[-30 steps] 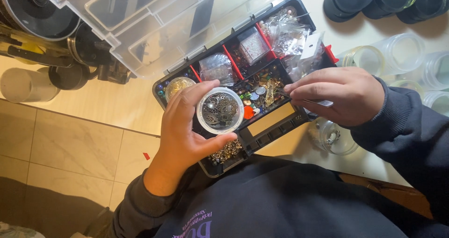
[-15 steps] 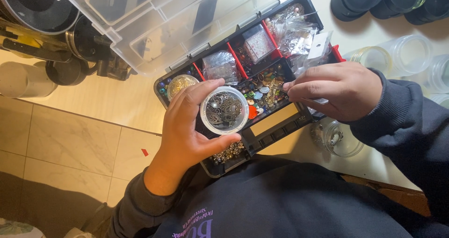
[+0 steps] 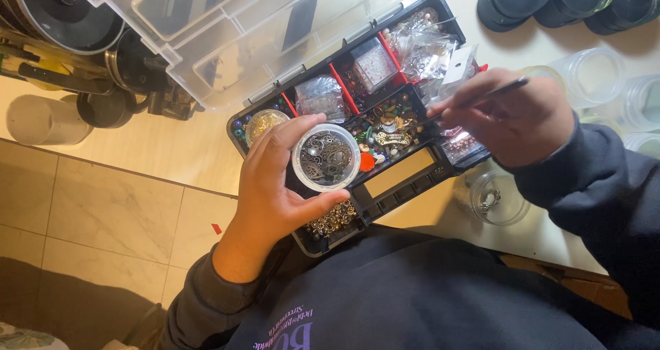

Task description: The person uses tweezers to pick up small beads and metal findings from a compartmentalized organizer and places them into small plastic containers. The person handles various items including colorful beads and metallic clasps, sorting them into separate containers on the table.

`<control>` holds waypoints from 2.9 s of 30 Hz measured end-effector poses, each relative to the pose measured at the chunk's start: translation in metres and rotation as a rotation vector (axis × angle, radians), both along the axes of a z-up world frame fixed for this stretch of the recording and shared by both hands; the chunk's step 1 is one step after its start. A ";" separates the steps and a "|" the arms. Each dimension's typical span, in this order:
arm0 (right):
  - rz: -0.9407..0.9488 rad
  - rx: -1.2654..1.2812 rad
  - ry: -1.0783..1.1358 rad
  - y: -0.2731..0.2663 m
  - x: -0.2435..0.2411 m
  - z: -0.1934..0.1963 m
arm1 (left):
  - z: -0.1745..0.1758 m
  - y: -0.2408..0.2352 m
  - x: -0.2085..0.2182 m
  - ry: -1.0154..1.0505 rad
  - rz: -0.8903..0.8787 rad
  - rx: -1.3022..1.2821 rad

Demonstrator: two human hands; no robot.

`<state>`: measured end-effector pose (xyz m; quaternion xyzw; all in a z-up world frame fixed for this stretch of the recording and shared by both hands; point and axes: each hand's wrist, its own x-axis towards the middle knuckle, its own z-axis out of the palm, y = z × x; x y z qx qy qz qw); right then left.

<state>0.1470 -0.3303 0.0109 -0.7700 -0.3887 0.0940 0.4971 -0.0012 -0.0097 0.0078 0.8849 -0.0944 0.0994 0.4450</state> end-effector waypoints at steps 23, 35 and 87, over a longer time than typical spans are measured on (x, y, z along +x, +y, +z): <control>0.132 -0.154 -0.518 0.003 -0.024 -0.029 | -0.005 0.004 -0.004 -0.023 0.006 0.004; -0.222 0.275 0.524 0.001 -0.015 -0.008 | -0.006 0.003 -0.004 -0.033 0.004 0.002; -0.931 -0.251 0.128 -0.267 -0.127 0.003 | 0.017 -0.094 0.030 -0.172 -0.163 0.130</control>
